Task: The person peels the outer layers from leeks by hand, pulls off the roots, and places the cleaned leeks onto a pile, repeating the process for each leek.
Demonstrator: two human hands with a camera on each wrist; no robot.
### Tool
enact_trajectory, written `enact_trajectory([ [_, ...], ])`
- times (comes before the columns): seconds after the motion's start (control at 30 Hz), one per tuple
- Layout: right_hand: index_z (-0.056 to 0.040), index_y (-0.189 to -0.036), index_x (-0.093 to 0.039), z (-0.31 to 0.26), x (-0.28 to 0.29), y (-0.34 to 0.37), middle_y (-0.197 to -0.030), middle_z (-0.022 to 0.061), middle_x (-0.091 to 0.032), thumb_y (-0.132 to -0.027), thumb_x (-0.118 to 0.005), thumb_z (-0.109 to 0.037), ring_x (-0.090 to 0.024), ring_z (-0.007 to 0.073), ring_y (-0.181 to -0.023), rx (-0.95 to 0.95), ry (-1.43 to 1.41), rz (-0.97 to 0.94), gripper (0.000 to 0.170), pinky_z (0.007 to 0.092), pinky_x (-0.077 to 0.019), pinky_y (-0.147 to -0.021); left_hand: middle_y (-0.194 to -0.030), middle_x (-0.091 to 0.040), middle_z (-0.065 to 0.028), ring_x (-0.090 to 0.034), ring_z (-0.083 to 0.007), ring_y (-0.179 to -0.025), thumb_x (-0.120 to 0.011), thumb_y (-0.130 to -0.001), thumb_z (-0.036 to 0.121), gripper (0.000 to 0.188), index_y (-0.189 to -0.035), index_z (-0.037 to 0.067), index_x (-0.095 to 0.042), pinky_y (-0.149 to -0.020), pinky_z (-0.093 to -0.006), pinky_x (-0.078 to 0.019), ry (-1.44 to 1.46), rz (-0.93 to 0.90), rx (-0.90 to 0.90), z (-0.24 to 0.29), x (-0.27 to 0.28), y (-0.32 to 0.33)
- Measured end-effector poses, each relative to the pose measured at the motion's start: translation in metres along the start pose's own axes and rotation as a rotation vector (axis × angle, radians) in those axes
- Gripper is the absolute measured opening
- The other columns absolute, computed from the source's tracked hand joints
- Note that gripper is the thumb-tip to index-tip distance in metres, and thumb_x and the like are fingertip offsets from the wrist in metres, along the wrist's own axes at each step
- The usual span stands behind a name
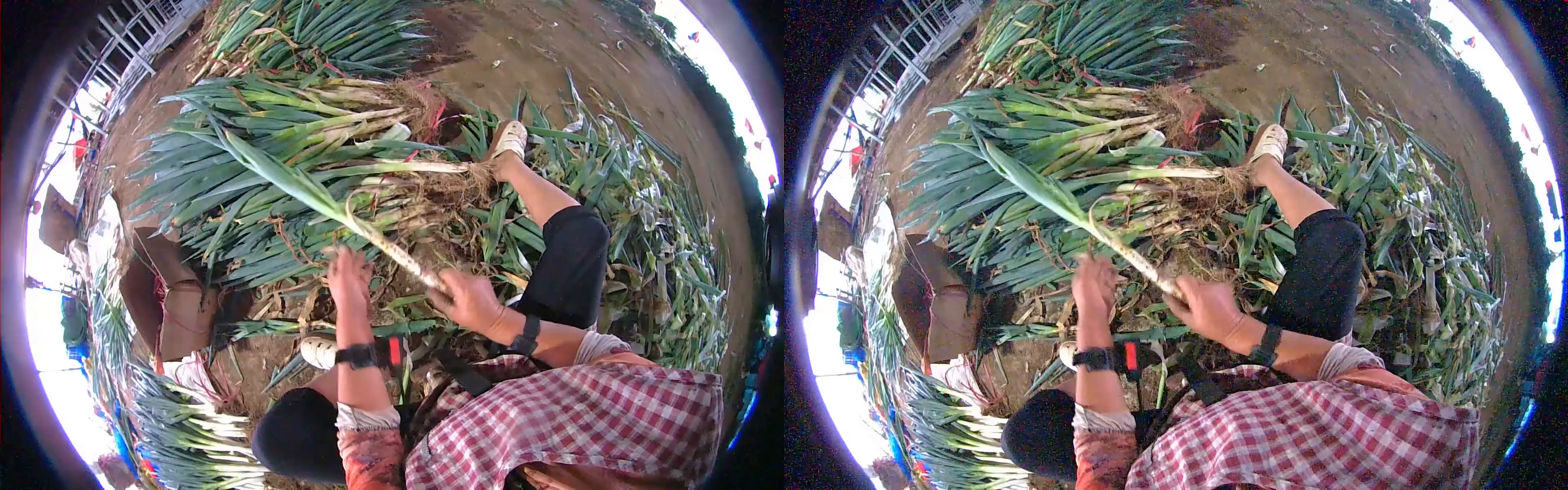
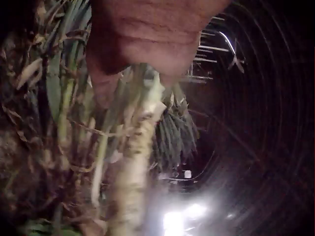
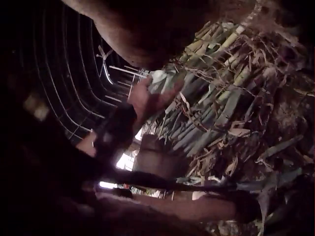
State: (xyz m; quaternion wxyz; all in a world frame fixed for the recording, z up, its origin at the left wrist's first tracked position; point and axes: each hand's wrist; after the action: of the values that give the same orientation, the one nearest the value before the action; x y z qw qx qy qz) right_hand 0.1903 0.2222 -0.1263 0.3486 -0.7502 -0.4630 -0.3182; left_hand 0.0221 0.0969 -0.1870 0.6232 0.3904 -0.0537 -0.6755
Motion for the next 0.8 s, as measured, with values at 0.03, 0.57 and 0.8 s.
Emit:
enact_trajectory([
  [0.03, -0.0061, -0.074, -0.045, -0.005, 0.000, 0.004, -0.062, 0.0102, -0.052, -0.073, -0.061, -0.026, -0.054, 0.0269, -0.050, 0.044, 0.012, -0.002, 0.026, 0.0353, -0.0409, -0.041, -0.072, -0.051, -0.0039, -0.051, -0.0146, -0.057, -0.051, -0.085, 0.026, 0.025, -0.092, 0.002, -0.049, -0.052, -0.0260, -0.0447, 0.059, 0.007, -0.029, 0.014, -0.017, -0.002],
  [0.57, -0.0049, -0.080, -0.051, 0.008, 0.001, 0.012, -0.061, 0.0130, -0.053, -0.072, -0.062, -0.025, -0.053, 0.0310, -0.052, -0.099, -0.079, -0.114, 0.024, 0.0381, -0.0406, -0.044, -0.079, -0.055, -0.0182, -0.058, -0.0311, -0.068, -0.041, -0.080, 0.005, 0.020, -0.094, -0.008, -0.043, -0.056, -0.0424, -0.0502, 0.042, 0.074, -0.118, 0.033, -0.052, -0.040],
  [0.8, -0.0015, -0.081, -0.055, 0.010, -0.011, -0.003, -0.059, 0.0071, -0.052, -0.076, -0.061, -0.027, -0.048, 0.0150, -0.046, -0.332, -0.582, -0.075, 0.027, 0.0297, -0.0359, -0.042, -0.078, -0.057, -0.0139, -0.057, -0.0222, -0.061, -0.036, -0.086, 0.012, 0.019, -0.089, 0.000, -0.050, -0.049, -0.0303, -0.0486, 0.087, -0.174, 0.434, -0.038, -0.006, -0.042],
])
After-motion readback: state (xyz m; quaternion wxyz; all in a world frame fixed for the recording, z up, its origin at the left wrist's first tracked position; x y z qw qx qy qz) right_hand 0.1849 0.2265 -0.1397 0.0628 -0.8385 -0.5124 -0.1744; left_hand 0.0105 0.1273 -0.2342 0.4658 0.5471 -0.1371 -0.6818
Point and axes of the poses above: each hand's wrist, its own y-axis away from the middle knuckle, its own x-axis out of the back of the hand, z = x × y
